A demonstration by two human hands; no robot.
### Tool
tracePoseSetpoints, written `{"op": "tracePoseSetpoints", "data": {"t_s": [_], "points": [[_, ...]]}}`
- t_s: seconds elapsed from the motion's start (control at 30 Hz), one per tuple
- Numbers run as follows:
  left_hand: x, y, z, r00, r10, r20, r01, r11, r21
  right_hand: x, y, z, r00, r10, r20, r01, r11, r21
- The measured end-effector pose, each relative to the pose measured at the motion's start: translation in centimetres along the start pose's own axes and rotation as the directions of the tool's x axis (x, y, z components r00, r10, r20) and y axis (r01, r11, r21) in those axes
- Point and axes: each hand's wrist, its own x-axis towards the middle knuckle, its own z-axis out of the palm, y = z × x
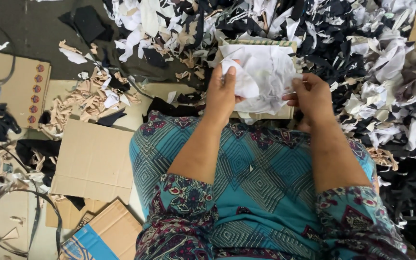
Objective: The person sits on the floor and sorts through a large pile of fabric scraps, picking up pieces, unfolding them, and placing them into a small cardboard box. The person handles both white and dark-colored fabric pieces.
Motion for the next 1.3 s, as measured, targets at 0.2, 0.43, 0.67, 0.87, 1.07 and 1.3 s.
{"op": "tracePoseSetpoints", "data": {"t_s": [0.2, 0.43, 0.67, 0.87, 1.07, 1.3], "points": [[-1.6, 0.4, 0.6, 0.992, -0.037, 0.12, 0.041, 0.998, -0.037, -0.2, 1.1, -1.9, 0.97, -0.222, 0.097, 0.235, 0.767, -0.596], [-2.8, 0.8, 0.8, 0.982, -0.016, 0.188, 0.02, 1.0, -0.017, -1.1, 0.4, 2.1, 0.863, -0.487, 0.132, 0.445, 0.609, -0.657], [1.0, -4.6, -0.1, 0.98, -0.077, 0.186, 0.075, 0.997, 0.017, 1.1, 1.5, 0.2, 0.93, -0.368, -0.003, 0.299, 0.76, -0.578], [-0.4, -2.4, 0.9, 0.958, -0.095, 0.271, 0.12, 0.99, -0.078, -3.6, -4.1, 1.8, 0.948, -0.28, 0.152, 0.299, 0.947, -0.12], [-1.8, -1.8, 1.9, 0.965, -0.061, 0.256, 0.093, 0.989, -0.116, -3.8, -4.1, 3.3, 0.967, -0.206, 0.149, 0.18, 0.968, 0.172], [-2.3, -2.6, 2.5, 0.986, 0.067, 0.154, -0.073, 0.997, 0.031, -3.6, -3.5, 4.0, 0.985, -0.151, 0.086, 0.131, 0.97, 0.203]]}}
